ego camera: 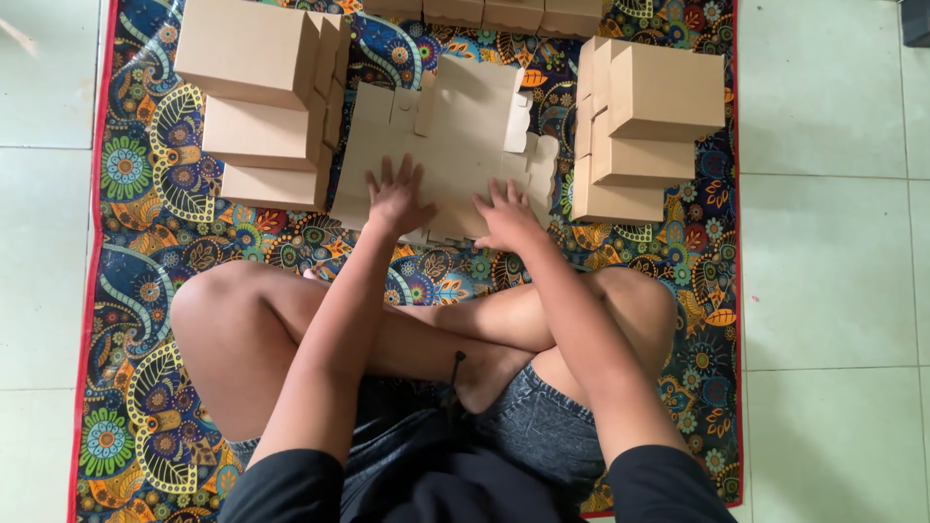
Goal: Folding flat cardboard templates into small boxes and stacking them.
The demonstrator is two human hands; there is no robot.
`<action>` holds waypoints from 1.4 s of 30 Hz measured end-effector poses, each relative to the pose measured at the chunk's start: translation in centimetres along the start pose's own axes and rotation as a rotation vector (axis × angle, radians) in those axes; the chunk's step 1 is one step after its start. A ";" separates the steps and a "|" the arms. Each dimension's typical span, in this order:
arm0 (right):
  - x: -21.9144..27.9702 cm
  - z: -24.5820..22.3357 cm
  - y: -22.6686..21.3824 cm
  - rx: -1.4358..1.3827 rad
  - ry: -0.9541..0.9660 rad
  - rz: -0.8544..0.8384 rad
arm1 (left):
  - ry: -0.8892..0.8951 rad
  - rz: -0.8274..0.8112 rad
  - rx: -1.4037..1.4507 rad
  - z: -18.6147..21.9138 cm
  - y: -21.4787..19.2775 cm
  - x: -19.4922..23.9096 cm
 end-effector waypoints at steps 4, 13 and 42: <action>0.4 -0.5 0.7 0.020 -0.024 -0.052 | -0.036 0.058 0.015 0.8 -1.7 1.2; 1.4 -1.6 0.3 0.043 -0.082 0.054 | -0.280 0.218 0.155 -2.2 -5.0 2.7; 1.0 0.2 -0.8 -0.091 -0.035 0.154 | -0.437 0.219 0.264 -7.0 0.3 2.0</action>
Point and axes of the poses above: each hand's wrist, its own x-axis away from the middle knuckle, its own y-axis out of the palm, z = x × y, the point moved 10 cm from there along -x, towards the middle knuckle, and after that the axes turned 2 degrees about y, right-handed, at the moved point
